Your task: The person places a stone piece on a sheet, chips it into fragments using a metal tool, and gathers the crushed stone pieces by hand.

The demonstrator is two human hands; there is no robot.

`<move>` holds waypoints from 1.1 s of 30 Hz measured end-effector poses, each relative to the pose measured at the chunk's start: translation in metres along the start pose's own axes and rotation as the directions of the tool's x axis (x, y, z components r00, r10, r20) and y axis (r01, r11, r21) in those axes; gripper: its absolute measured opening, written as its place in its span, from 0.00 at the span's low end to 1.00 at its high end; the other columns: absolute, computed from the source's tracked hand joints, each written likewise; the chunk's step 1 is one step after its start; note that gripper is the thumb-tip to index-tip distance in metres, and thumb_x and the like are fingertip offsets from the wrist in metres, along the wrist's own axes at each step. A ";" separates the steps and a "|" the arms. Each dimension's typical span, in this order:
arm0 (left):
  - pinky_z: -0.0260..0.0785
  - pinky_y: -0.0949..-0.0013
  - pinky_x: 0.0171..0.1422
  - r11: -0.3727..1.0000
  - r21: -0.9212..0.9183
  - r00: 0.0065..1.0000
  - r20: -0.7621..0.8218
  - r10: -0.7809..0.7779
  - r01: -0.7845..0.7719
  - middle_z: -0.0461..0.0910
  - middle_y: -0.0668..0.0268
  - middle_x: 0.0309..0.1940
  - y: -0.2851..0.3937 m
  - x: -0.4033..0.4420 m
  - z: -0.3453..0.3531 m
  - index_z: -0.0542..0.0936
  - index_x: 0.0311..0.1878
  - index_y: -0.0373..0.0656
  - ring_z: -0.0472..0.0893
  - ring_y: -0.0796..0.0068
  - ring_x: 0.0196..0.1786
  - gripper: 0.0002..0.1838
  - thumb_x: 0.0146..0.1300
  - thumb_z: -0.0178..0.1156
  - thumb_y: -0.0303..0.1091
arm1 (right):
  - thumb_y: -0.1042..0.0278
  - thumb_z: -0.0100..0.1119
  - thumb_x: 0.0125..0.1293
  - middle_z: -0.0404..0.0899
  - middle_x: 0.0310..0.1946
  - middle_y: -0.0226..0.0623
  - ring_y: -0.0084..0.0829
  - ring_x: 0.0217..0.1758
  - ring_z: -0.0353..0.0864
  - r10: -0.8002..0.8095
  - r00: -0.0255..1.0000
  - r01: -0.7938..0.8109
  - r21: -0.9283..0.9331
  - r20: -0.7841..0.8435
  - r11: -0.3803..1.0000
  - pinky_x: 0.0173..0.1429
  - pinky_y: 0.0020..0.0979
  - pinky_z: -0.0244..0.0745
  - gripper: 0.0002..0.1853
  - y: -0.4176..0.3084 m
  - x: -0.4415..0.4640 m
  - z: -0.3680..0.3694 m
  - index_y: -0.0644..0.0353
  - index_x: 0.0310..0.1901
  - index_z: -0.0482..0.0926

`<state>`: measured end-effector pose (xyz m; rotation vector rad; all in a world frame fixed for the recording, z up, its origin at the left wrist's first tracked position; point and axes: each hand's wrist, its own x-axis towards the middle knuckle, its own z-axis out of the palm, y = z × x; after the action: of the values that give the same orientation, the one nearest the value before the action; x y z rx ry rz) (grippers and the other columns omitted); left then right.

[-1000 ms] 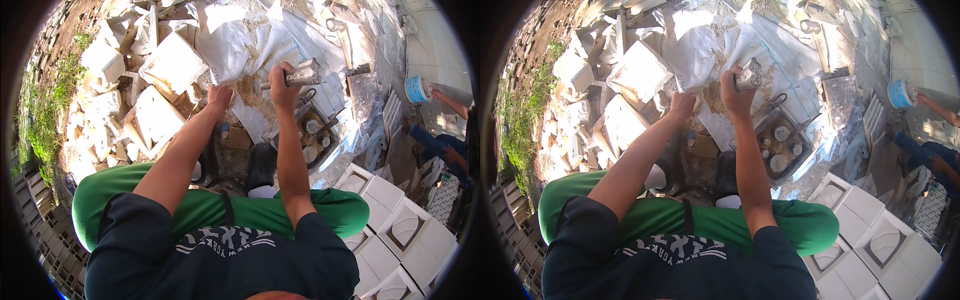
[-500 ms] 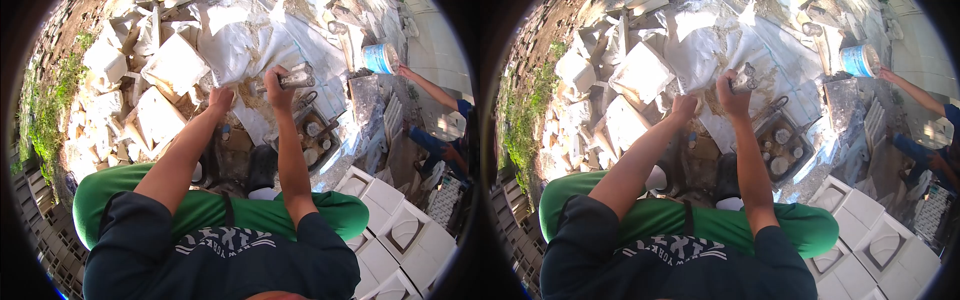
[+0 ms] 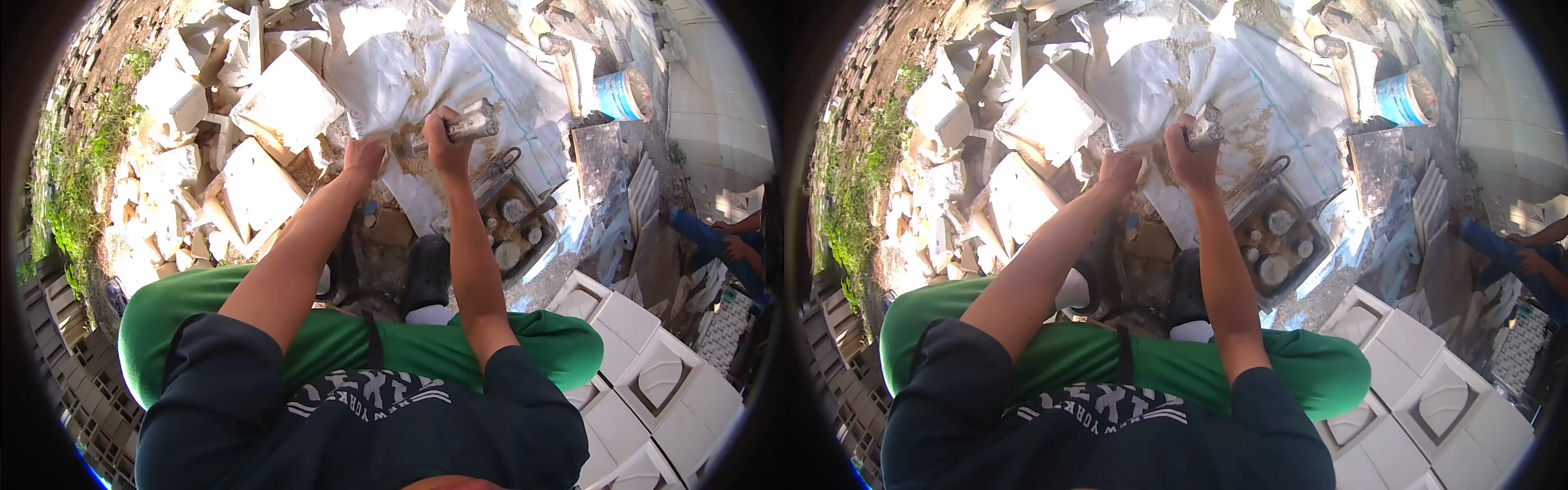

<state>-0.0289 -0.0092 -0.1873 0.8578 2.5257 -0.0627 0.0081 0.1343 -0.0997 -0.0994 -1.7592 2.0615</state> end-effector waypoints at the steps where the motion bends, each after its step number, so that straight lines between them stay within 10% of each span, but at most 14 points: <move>1: 0.70 0.63 0.46 1.000 0.003 0.999 0.039 -0.012 0.012 0.83 0.66 0.36 0.002 -0.001 0.001 0.84 0.34 0.48 0.83 0.69 0.41 0.13 0.42 0.73 0.37 | 0.78 0.52 0.59 0.62 0.17 0.18 0.11 0.21 0.57 -0.020 1.000 0.019 -0.061 -0.018 0.998 0.23 0.20 0.53 0.12 0.007 -0.001 0.005 0.58 0.19 0.66; 33: 0.72 0.65 0.40 1.000 -0.015 0.996 -0.087 -0.004 0.002 0.84 0.64 0.30 0.001 0.001 0.018 0.84 0.30 0.47 0.84 0.69 0.37 0.06 0.48 0.67 0.33 | 0.78 0.53 0.58 0.61 0.16 0.17 0.10 0.20 0.56 0.127 0.992 -0.129 -0.060 -0.027 0.990 0.23 0.21 0.51 0.14 -0.003 0.000 -0.006 0.57 0.17 0.63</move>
<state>-0.0218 -0.0116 -0.2034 0.8684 2.6051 -0.0076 0.0110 0.1398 -0.0975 -0.2597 -1.8461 2.0856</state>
